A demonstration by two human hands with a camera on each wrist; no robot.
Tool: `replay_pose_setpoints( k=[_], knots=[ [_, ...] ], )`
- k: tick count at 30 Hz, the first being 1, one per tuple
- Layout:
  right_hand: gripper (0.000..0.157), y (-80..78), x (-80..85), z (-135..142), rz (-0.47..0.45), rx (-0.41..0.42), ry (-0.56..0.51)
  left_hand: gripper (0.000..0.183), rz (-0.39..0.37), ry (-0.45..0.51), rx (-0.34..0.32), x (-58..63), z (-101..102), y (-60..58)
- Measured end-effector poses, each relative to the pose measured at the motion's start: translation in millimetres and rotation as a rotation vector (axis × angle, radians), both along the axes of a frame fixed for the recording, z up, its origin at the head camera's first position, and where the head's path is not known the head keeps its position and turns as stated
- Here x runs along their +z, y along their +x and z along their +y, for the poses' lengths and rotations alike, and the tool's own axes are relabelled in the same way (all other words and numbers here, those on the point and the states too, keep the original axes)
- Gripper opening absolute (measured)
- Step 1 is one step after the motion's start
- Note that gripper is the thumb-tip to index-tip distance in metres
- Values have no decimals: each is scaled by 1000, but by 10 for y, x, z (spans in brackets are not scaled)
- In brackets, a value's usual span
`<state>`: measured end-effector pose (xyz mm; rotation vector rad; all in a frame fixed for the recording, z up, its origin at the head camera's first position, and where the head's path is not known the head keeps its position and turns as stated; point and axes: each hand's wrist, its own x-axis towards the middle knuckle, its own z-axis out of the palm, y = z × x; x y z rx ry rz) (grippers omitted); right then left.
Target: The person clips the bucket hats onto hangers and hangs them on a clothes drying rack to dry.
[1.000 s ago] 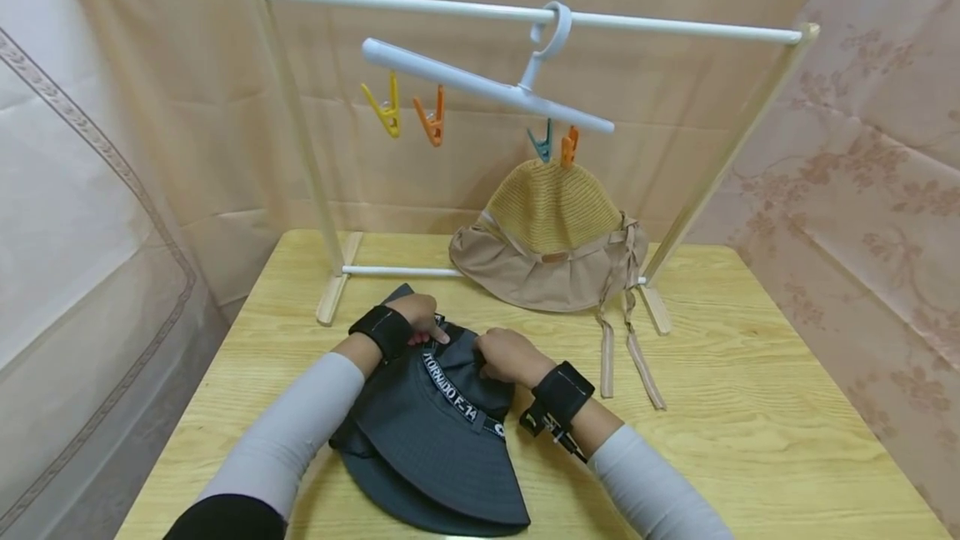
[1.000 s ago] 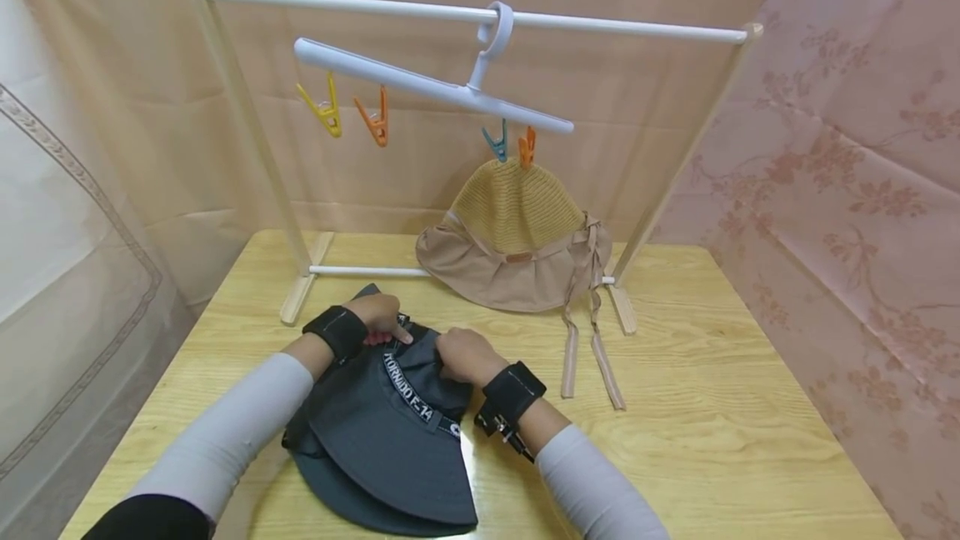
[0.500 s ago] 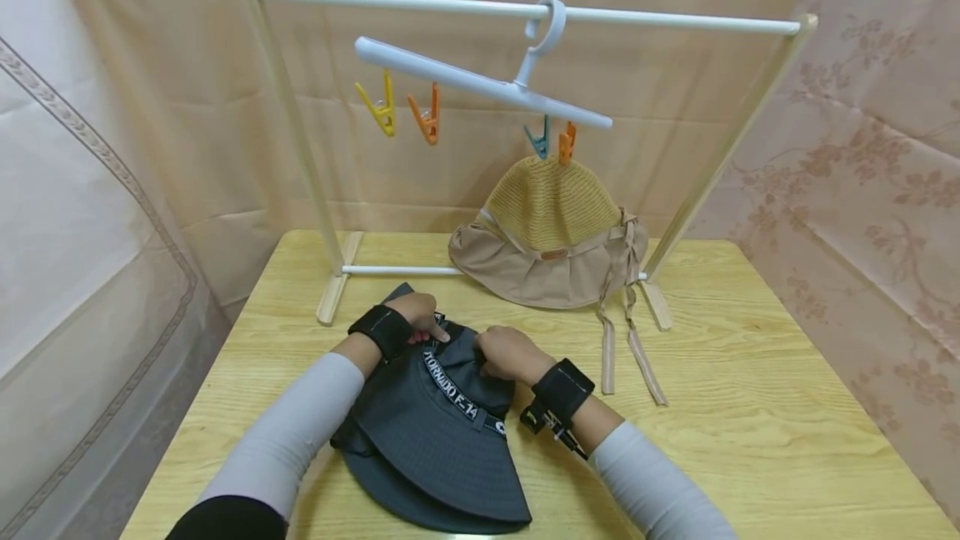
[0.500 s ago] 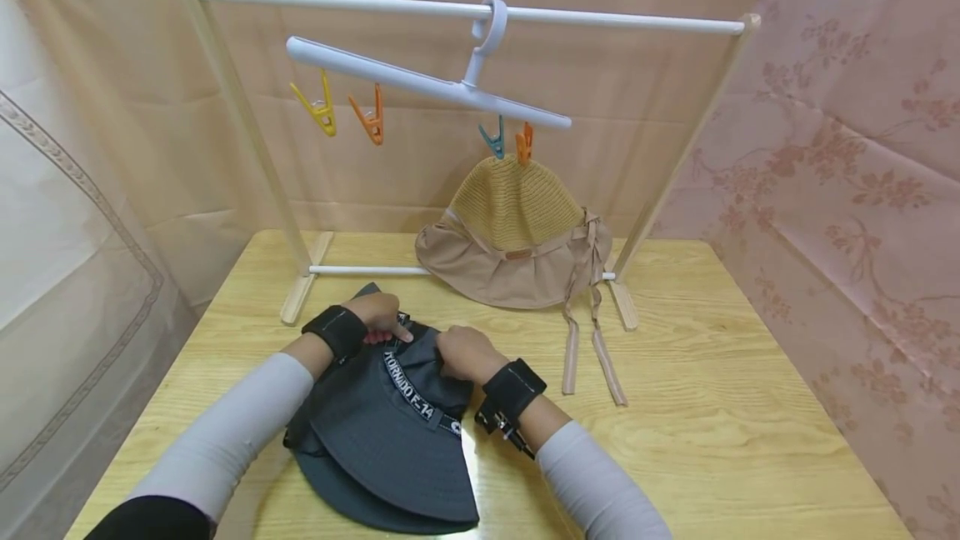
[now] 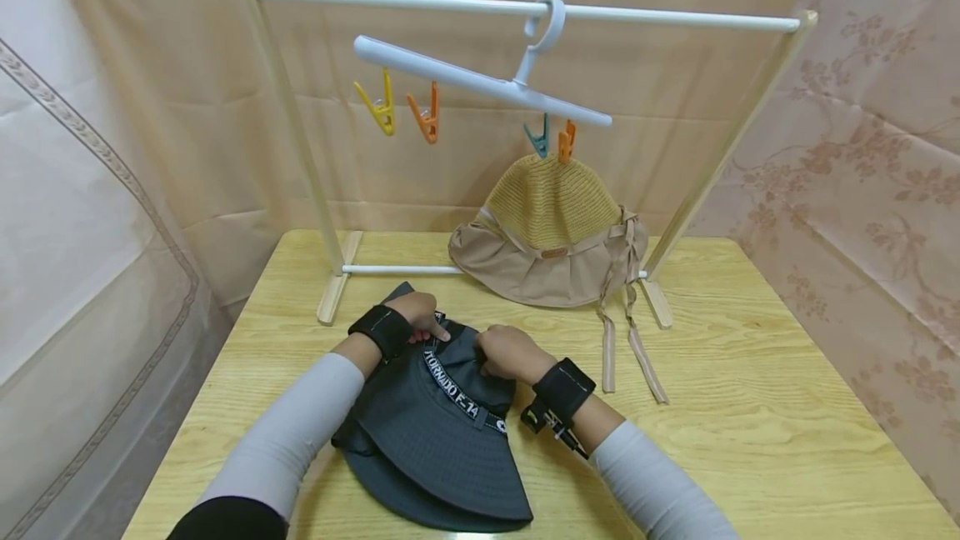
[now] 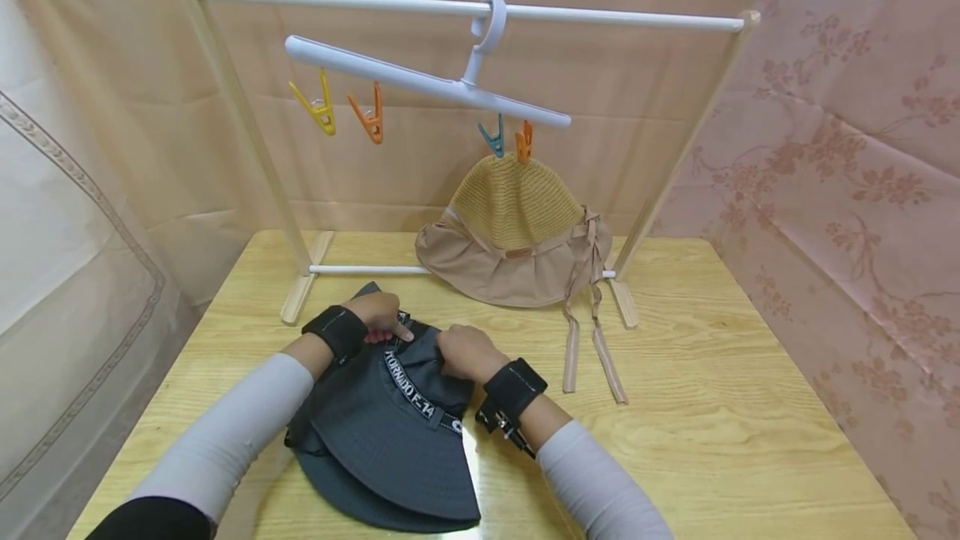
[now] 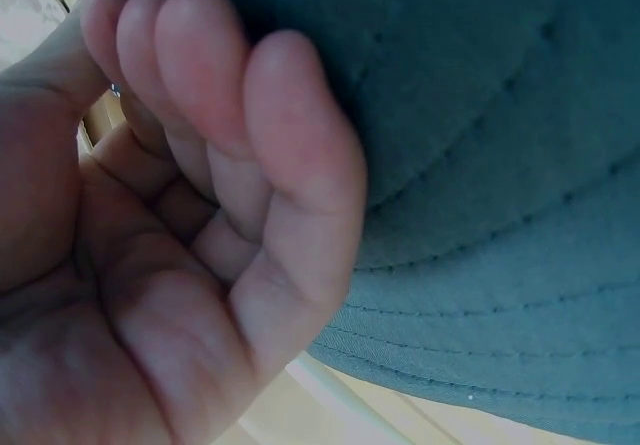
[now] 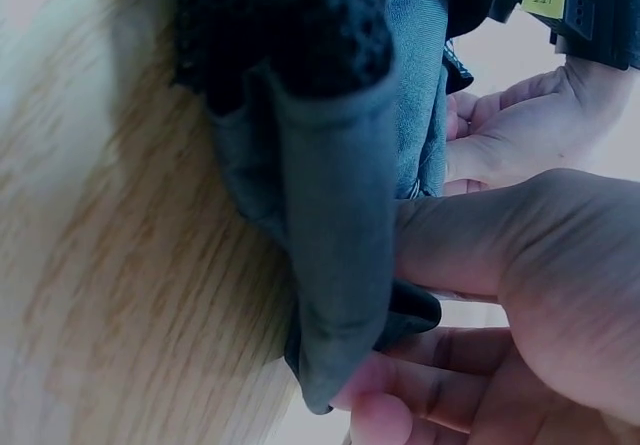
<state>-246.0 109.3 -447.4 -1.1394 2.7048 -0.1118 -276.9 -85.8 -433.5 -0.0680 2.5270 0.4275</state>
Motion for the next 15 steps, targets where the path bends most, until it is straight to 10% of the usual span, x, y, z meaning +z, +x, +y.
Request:
replay_pose_setpoints(
  k=[15],
  knots=[
    [14,-3,-2,11,-7,5,-11,37,-7,0,3,-63,-22,-51]
  ],
)
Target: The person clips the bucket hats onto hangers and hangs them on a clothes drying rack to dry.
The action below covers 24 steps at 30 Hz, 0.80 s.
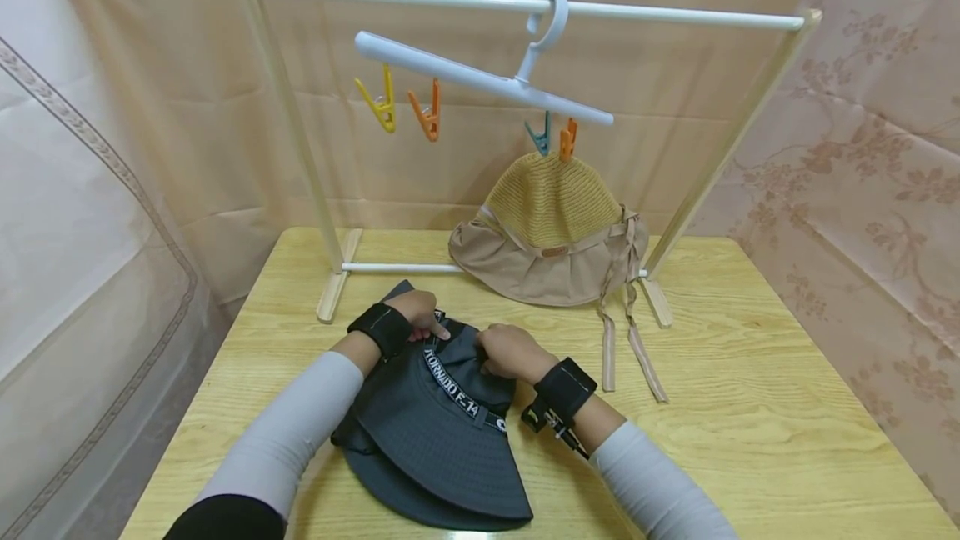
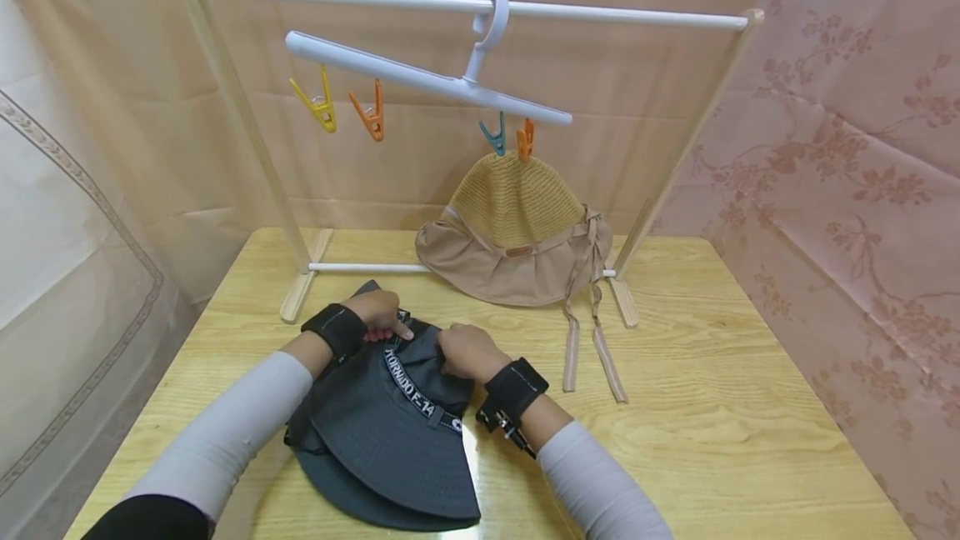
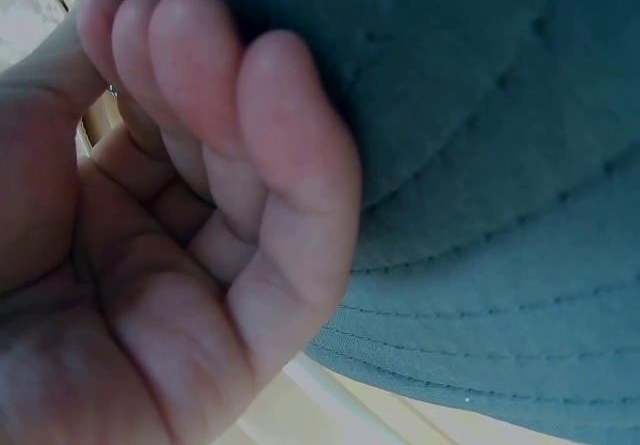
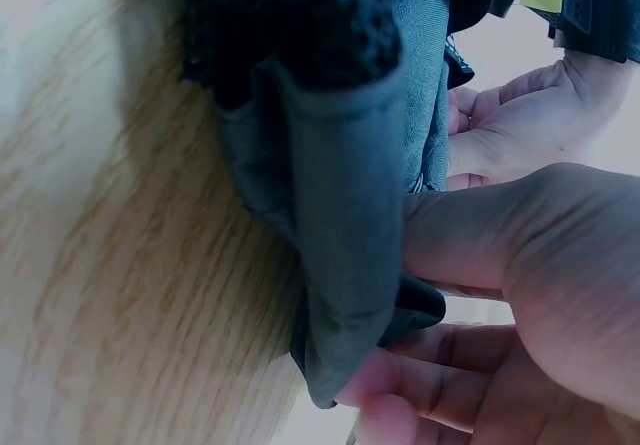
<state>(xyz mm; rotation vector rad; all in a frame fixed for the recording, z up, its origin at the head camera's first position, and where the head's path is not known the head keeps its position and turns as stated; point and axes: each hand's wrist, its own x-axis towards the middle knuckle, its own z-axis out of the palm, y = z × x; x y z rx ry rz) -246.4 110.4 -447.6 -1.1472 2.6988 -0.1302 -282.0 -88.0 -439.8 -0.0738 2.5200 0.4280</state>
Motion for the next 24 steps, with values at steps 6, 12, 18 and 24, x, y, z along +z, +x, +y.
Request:
replay_pose_setpoints(
  k=[6,12,18,24],
  knots=[
    [15,3,7,1,-3,-11,-15,37,-1,-9,-10,25,5,-6],
    [16,5,27,21,-12,-24,-27,39,10,-37,-25,65,25,-6],
    [20,-7,7,68,-35,-48,-73,39,95,-64,-77,14,20,40],
    [27,12,-14,116,-14,-42,-93,38,291,-68,-109,-22,25,178]
  ],
)
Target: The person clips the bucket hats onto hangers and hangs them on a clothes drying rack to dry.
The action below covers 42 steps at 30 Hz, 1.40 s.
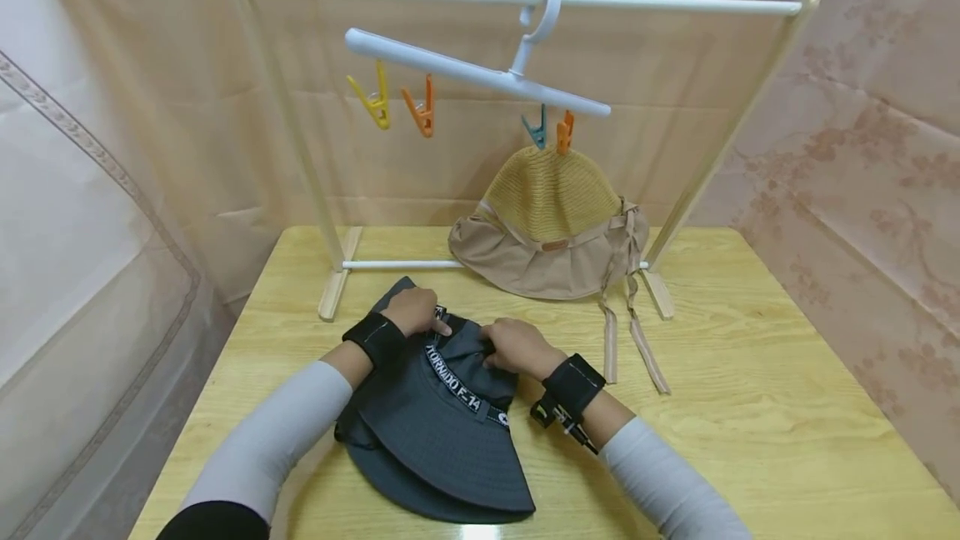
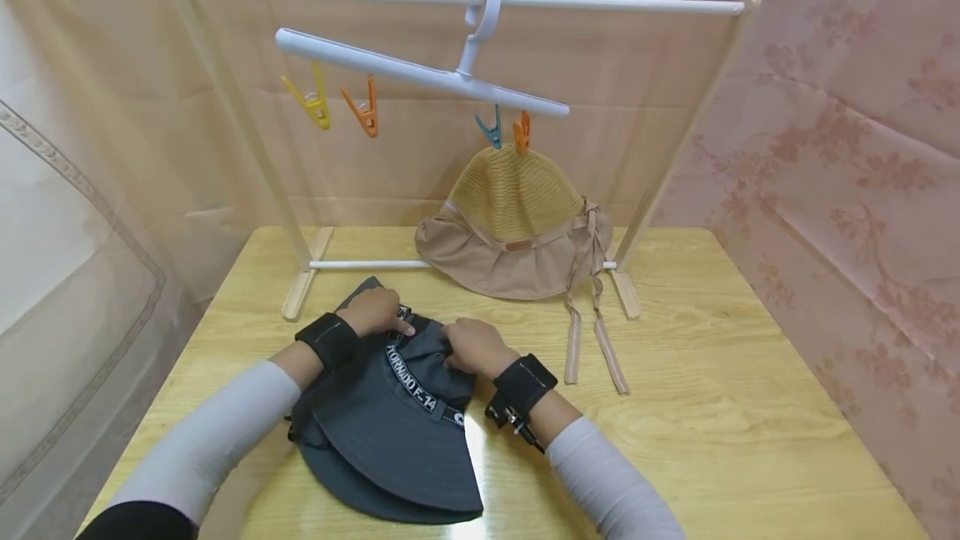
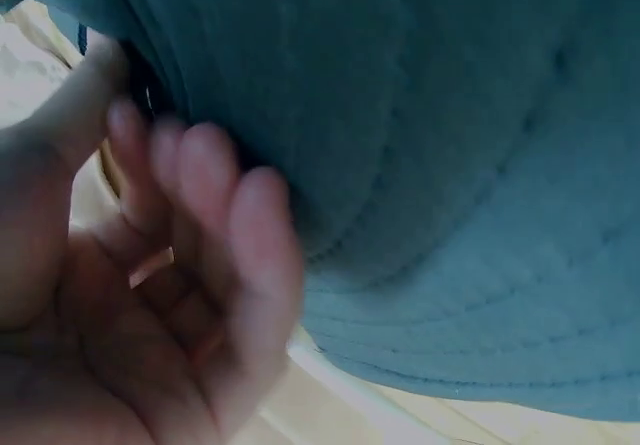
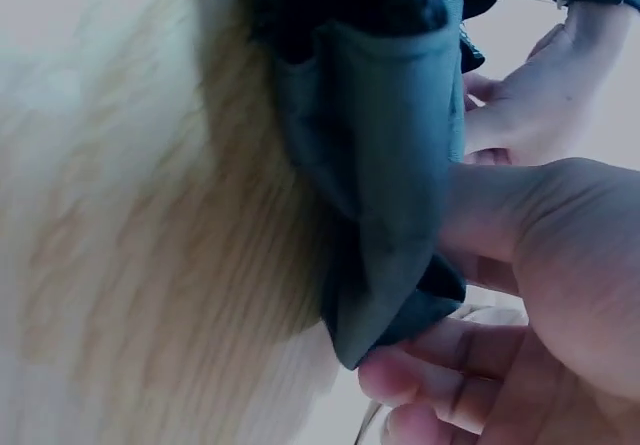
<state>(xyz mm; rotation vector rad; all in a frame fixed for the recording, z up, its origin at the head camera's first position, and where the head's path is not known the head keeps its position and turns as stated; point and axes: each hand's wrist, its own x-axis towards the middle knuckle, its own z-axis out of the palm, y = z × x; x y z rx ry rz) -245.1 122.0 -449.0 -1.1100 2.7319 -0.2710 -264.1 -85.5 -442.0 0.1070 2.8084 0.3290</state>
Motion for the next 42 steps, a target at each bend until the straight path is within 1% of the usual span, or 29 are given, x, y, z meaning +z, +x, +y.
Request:
replay_pose_setpoints(
  k=[3,5,7,9,11,13,16,18,23,26,31,33,36,38,40,42],
  knots=[
    [35,5,1,37,17,-17,5,36,99,-17,-65,-10,31,23],
    [41,11,-1,61,24,-33,1,35,144,-12,-122,-8,52,31],
    [48,14,-13,85,16,-57,-11,35,168,-2,-178,-6,76,32],
    [56,7,-34,104,-25,-100,-47,30,170,17,-225,-5,96,32],
    [64,-7,-59,121,-96,-158,-90,27,166,29,-266,-11,113,27],
    [66,-21,-80,128,-180,-222,-140,24,152,39,-287,-22,115,23],
    [62,-41,-89,123,-263,-282,-175,23,132,74,-292,-45,105,17],
    [55,-54,-83,118,-283,-295,-183,23,120,94,-290,-58,96,9],
    [39,-71,-68,111,-298,-277,-211,22,76,160,-262,-64,85,-12],
    [35,-74,-57,112,-295,-269,-233,25,51,196,-245,-32,91,-21],
    [35,-70,7,100,-268,-265,-264,37,2,254,-287,38,85,-38],
    [33,-62,29,87,-266,-260,-273,40,-20,286,-314,43,66,-37],
    [32,-39,53,62,-272,-252,-292,40,-22,341,-345,43,28,-26],
    [32,-19,71,50,-276,-250,-305,43,-39,378,-360,45,5,-26],
    [32,2,89,45,-272,-245,-317,48,-80,407,-356,69,-11,-22],
    [29,19,105,44,-267,-237,-324,57,-137,423,-345,94,-22,-21]
  ],
)
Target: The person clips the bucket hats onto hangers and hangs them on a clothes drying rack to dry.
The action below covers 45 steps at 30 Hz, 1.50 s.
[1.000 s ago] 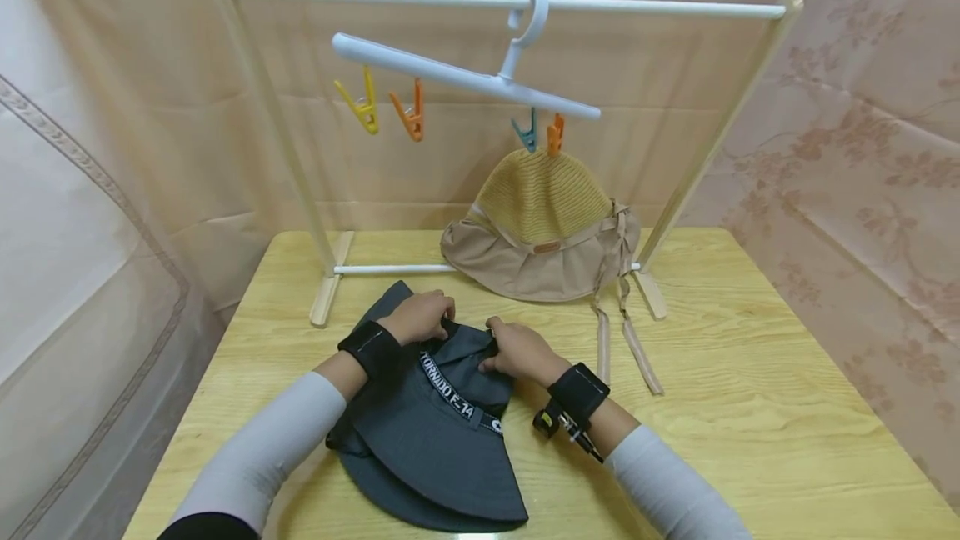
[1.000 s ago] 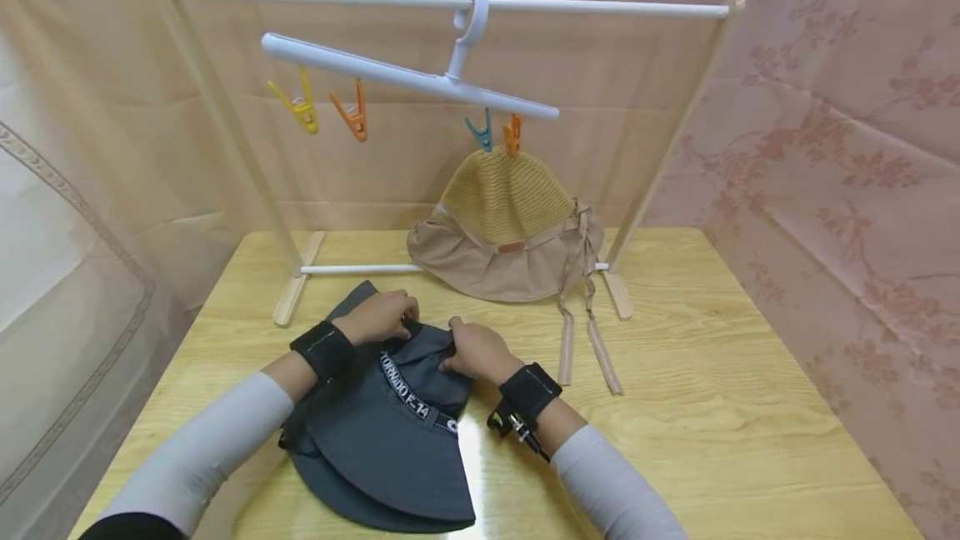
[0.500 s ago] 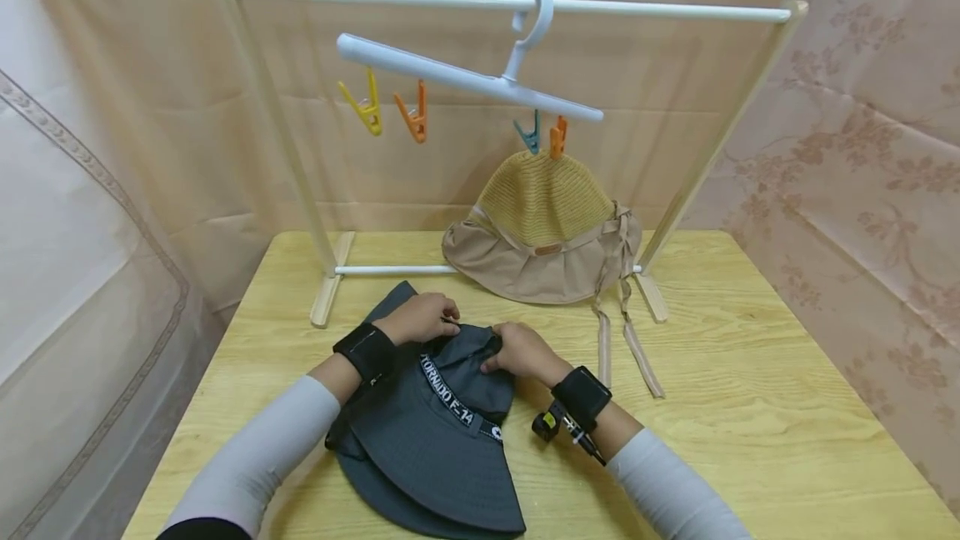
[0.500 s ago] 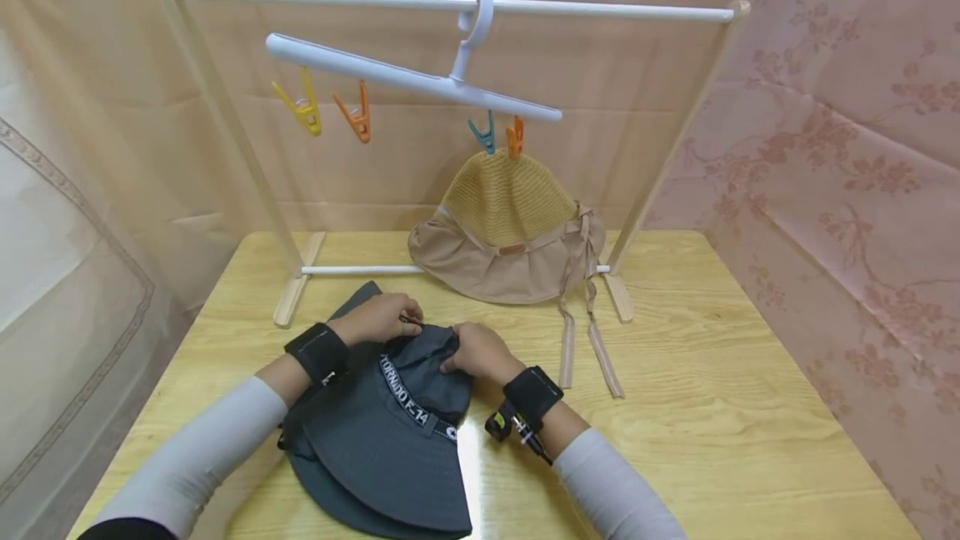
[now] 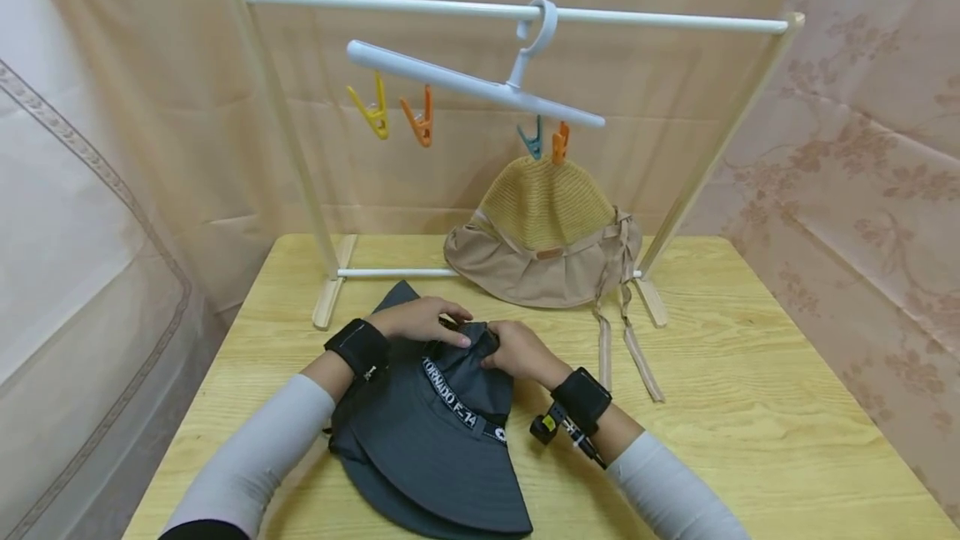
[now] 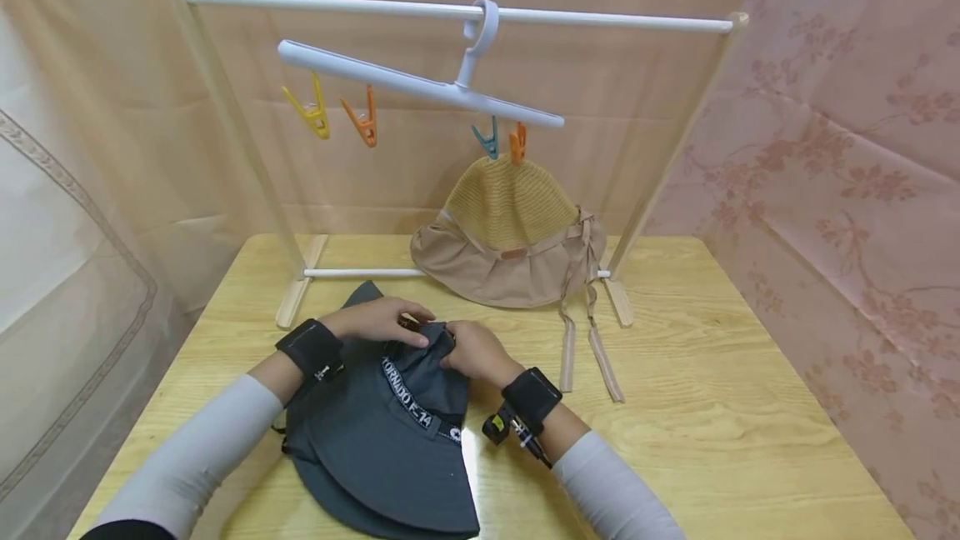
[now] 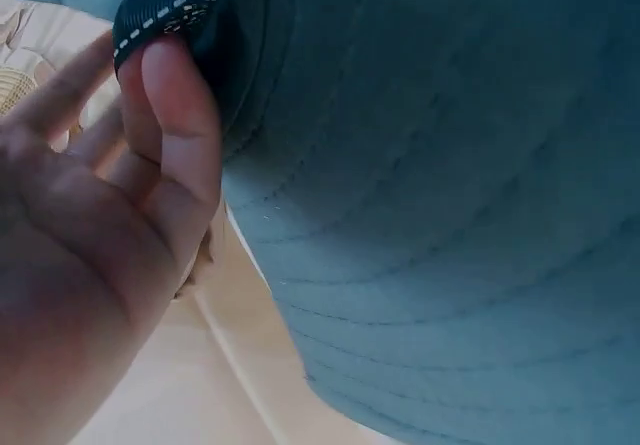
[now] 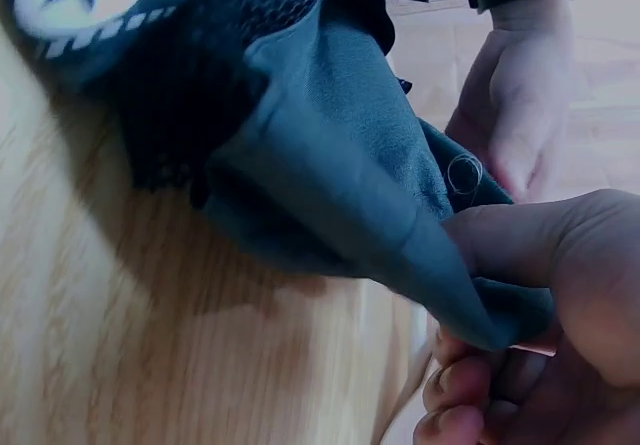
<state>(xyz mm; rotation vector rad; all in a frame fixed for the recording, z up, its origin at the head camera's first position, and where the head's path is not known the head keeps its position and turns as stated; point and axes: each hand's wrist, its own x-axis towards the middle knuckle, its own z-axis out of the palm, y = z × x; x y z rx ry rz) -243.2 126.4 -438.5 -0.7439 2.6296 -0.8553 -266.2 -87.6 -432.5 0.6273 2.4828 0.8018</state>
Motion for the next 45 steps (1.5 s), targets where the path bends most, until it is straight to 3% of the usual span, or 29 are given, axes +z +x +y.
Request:
replay_pose_setpoints(
  k=[3,6,13,16,22,32,37,45],
  knots=[
    [23,21,0,3,11,16,-9,66,-67,5,-9,4,0,11],
    [18,31,-9,6,30,27,-18,64,-72,13,-23,-9,2,21],
    [14,26,5,41,94,2,-60,23,60,55,24,8,17,7],
    [12,20,12,71,79,-20,-89,15,104,79,59,13,17,0],
    [12,19,19,132,43,-39,-134,16,124,87,120,-13,10,-5],
    [26,-20,-15,203,60,-7,-126,16,159,136,170,27,-62,24],
    [26,-29,-27,233,62,25,-132,17,160,156,193,44,-88,22],
    [20,-18,33,233,20,32,-162,17,238,217,223,100,-110,3]
  ],
)
